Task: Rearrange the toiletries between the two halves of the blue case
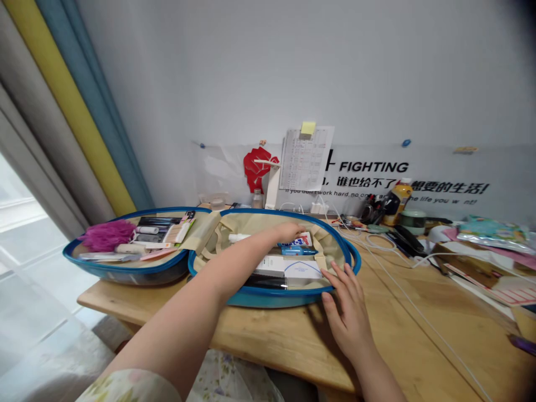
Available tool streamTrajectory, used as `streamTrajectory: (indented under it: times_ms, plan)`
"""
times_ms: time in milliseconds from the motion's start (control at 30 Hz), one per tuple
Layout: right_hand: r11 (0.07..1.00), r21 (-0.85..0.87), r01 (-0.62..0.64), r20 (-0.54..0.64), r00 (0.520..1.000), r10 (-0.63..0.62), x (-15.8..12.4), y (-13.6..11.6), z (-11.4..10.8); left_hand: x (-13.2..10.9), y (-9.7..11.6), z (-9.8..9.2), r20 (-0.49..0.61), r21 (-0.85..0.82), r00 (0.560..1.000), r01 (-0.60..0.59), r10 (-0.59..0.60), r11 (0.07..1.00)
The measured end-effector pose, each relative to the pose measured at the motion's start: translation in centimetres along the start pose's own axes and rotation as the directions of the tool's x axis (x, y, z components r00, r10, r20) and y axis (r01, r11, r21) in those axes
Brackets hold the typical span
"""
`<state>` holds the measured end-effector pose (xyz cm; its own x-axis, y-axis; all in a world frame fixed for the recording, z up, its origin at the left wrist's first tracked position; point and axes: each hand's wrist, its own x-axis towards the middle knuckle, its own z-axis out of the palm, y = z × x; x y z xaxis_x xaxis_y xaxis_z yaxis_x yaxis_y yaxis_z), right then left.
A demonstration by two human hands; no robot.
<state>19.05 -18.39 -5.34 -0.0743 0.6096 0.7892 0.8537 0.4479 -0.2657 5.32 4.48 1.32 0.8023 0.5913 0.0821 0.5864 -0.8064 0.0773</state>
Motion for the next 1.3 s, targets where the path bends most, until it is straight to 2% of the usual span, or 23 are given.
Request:
streamTrajectory:
  times_ms: [200,333,467,567,767,867,933,1033,1100,1200,1300]
  plan:
    - [1.0,-0.006,-0.008,0.015,1.0,0.008,0.0,0.0,-0.1,-0.6,0.7,0.6,0.034,-0.009,0.998,0.05,-0.05,0.999]
    - [1.0,-0.004,-0.022,0.017,1.0,0.022,0.0,0.0,-0.1,-1.2,0.3,0.1,0.032,0.033,0.987,0.159,-0.16,0.987]
    - [1.0,0.002,-0.009,-0.017,1.0,0.009,0.0,0.0,0.1,-1.8,-0.6,-0.5,0.083,0.099,0.944,0.312,-0.32,0.945]
    - [1.0,-0.003,0.001,-0.012,1.0,-0.001,0.0,0.1,0.1,-2.1,-0.8,-0.5,0.158,0.113,0.908,0.373,-0.387,0.921]
    - [1.0,-0.005,-0.001,-0.001,1.0,0.001,0.0,0.3,0.1,-2.0,-0.1,-0.1,0.224,0.046,0.895,0.386,-0.386,0.922]
    - [1.0,0.001,-0.004,-0.007,1.0,0.004,0.0,0.2,0.1,-2.3,-0.6,-0.9,0.234,-0.047,0.914,0.35,-0.331,0.936]
    - [1.0,-0.002,0.0,-0.013,1.0,0.0,0.1,0.2,0.2,-2.9,-1.5,-2.1,0.198,-0.127,0.936,0.318,-0.291,0.939]
    - [1.0,-0.024,0.02,-0.027,0.999,-0.02,0.1,0.3,0.2,-4.9,-3.5,-4.4,0.046,-0.228,0.953,0.3,-0.298,0.926]
    - [0.999,-0.04,0.035,-0.027,0.999,-0.036,0.1,0.5,0.2,-7.2,-5.4,-6.1,-0.087,-0.269,0.931,0.322,-0.356,0.908]
    - [0.997,-0.054,0.053,-0.028,0.998,-0.055,0.1,0.7,0.2,-12.3,-8.6,-8.6,-0.25,-0.301,0.844,0.398,-0.475,0.867]
    - [0.996,-0.058,0.066,-0.034,0.997,-0.068,0.2,0.9,0.3,-18.9,-12.0,-10.7,-0.35,-0.301,0.724,0.514,-0.594,0.804]
